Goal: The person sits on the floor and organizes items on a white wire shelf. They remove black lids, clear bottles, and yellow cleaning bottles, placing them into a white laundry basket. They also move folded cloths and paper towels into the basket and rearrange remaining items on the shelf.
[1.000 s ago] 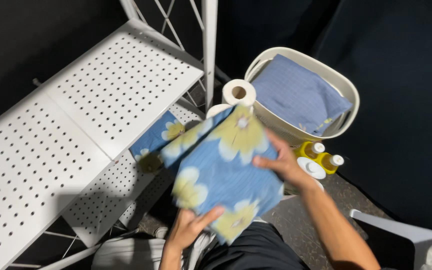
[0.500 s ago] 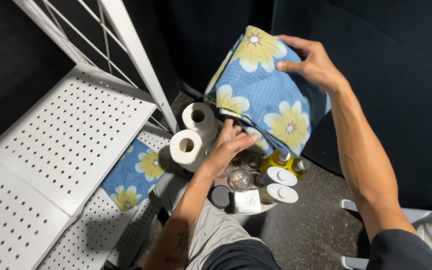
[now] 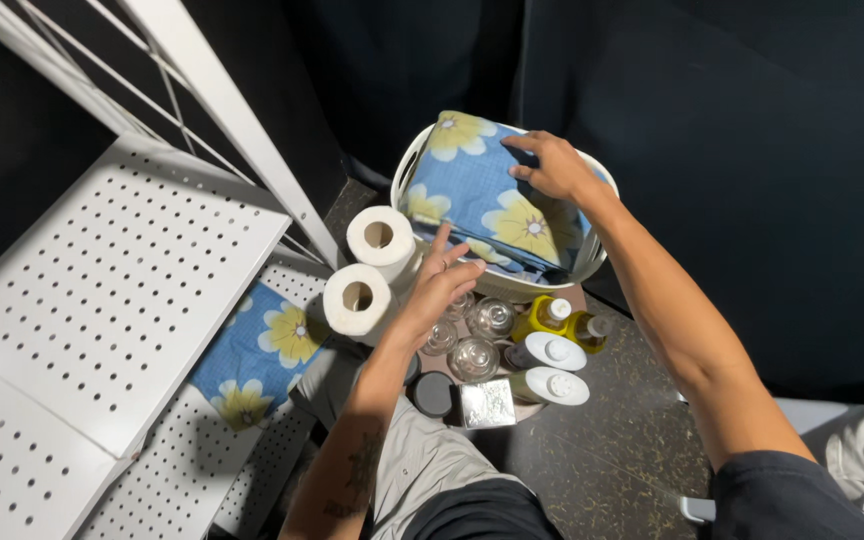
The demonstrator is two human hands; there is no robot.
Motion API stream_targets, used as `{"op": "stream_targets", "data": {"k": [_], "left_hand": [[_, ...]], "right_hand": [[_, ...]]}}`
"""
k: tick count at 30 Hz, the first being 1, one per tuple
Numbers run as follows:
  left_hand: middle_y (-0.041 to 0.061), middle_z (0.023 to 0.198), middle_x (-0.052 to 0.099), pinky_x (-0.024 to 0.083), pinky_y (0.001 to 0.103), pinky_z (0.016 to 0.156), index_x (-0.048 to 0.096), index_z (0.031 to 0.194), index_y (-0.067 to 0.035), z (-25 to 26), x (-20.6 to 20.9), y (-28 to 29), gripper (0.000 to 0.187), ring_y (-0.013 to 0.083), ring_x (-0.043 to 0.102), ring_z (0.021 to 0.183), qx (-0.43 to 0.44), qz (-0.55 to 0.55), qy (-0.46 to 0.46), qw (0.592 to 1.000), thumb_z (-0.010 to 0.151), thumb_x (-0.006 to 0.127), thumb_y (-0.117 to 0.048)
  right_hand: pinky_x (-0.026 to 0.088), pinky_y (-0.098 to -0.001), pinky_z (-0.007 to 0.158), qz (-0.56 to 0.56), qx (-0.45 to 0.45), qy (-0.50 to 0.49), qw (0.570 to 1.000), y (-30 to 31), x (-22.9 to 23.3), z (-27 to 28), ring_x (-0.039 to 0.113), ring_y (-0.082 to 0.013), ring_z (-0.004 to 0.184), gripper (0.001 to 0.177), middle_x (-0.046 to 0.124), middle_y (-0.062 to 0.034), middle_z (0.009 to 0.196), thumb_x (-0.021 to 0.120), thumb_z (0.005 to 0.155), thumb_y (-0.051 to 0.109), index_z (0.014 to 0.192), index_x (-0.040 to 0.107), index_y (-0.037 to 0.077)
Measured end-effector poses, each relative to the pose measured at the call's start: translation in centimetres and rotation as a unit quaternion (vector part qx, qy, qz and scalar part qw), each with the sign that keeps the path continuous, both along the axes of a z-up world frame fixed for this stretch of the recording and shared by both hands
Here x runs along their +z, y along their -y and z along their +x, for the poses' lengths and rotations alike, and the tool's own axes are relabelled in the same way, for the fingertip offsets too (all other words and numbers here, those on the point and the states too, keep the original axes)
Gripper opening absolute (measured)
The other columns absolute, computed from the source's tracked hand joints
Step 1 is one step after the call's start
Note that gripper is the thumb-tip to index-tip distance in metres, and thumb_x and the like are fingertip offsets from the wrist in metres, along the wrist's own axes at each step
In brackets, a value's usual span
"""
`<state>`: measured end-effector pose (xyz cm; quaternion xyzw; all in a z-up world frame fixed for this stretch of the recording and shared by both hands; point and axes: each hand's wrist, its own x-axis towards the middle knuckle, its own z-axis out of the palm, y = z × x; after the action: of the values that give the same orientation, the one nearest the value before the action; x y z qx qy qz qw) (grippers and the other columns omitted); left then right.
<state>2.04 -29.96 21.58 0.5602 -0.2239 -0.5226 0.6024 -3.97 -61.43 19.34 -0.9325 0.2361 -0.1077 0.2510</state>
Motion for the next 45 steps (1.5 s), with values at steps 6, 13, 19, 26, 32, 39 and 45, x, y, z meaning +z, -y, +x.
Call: {"op": "stream_targets", "data": {"k": [6, 13, 19, 26, 32, 39, 45], "left_hand": [[0.042, 0.179, 0.029, 0.036, 0.068, 0.131, 0.009, 0.185, -0.004, -1.1, 0.6, -7.3, 0.105, 0.0593, 0.032, 0.165, -0.004, -0.091, 0.021, 0.996, 0.107, 0.075, -0.030], [0.029, 0.165, 0.060, 0.046, 0.057, 0.127, 0.049, 0.174, -0.007, -2.8, -5.0, -19.6, 0.075, 0.0415, 0.057, 0.155, 0.106, -0.093, -0.037, 0.989, 0.107, 0.075, -0.026], [0.012, 0.144, 0.084, 0.056, 0.043, 0.118, 0.078, 0.150, -0.011, -2.6, -11.8, -27.3, 0.056, 0.0256, 0.079, 0.135, 0.255, 0.090, -0.070, 0.960, 0.096, 0.073, -0.023], [0.015, 0.118, 0.065, 0.051, 0.051, 0.120, 0.083, 0.140, -0.008, 3.2, -23.3, -31.5, 0.047, 0.0318, 0.061, 0.129, 0.469, 0.141, 0.114, 0.864, 0.094, 0.074, -0.008], [0.028, 0.155, 0.060, 0.045, 0.058, 0.126, 0.062, 0.160, -0.007, 11.6, -23.4, -33.6, 0.058, 0.0421, 0.056, 0.152, 0.552, 0.238, 0.175, 0.780, 0.104, 0.076, -0.018], [0.036, 0.179, 0.038, 0.028, 0.056, 0.142, 0.045, 0.173, 0.007, 15.4, -18.2, -31.9, 0.082, 0.0443, 0.034, 0.171, 0.391, 0.408, 0.043, 0.824, 0.111, 0.065, -0.043], [0.028, 0.190, 0.014, 0.020, 0.060, 0.143, 0.027, 0.181, 0.002, 19.2, -22.3, -30.5, 0.115, 0.0446, 0.016, 0.176, 0.429, 0.372, -0.066, 0.820, 0.108, 0.050, -0.084]], "right_hand": [[0.045, -0.0817, 0.117, -0.094, -0.067, -0.134, 0.984, -1.0, -2.4, -0.7, 0.049, -0.0504, 0.159, 0.061, 0.051, -0.0185, 0.175, 0.073, 0.110, 0.043, 0.169, 0.061, 0.040], [0.049, -0.0662, 0.116, 0.016, 0.063, 0.075, 0.995, -14.5, 4.8, -4.7, 0.061, -0.0532, 0.143, 0.042, 0.065, -0.0212, 0.156, 0.081, 0.105, 0.026, 0.147, 0.077, 0.019], [0.070, -0.0283, 0.085, 0.231, 0.192, 0.186, 0.936, -30.1, 1.8, -4.2, 0.087, -0.0153, 0.096, 0.019, 0.090, -0.0057, 0.111, 0.070, 0.112, 0.016, 0.124, 0.084, 0.011], [0.062, -0.0511, 0.098, 0.377, 0.274, 0.107, 0.878, -42.6, -10.1, 6.1, 0.081, -0.0407, 0.108, 0.020, 0.087, -0.0190, 0.111, 0.080, 0.102, 0.012, 0.119, 0.090, 0.012], [0.045, -0.0655, 0.127, 0.251, 0.219, 0.021, 0.943, -44.2, -15.5, 17.2, 0.056, -0.0550, 0.149, 0.054, 0.063, -0.0281, 0.156, 0.074, 0.102, 0.015, 0.156, 0.067, 0.012], [0.043, -0.0699, 0.126, 0.331, 0.173, 0.032, 0.927, -43.8, -17.6, 23.1, 0.052, -0.0615, 0.146, 0.074, 0.054, -0.0388, 0.155, 0.063, 0.093, 0.015, 0.162, 0.048, -0.007], [0.051, -0.0658, 0.124, 0.319, 0.098, -0.023, 0.942, -42.8, -18.4, 24.4, 0.060, -0.0573, 0.143, 0.075, 0.059, -0.0319, 0.151, 0.078, 0.085, 0.024, 0.151, 0.056, -0.004]]}}
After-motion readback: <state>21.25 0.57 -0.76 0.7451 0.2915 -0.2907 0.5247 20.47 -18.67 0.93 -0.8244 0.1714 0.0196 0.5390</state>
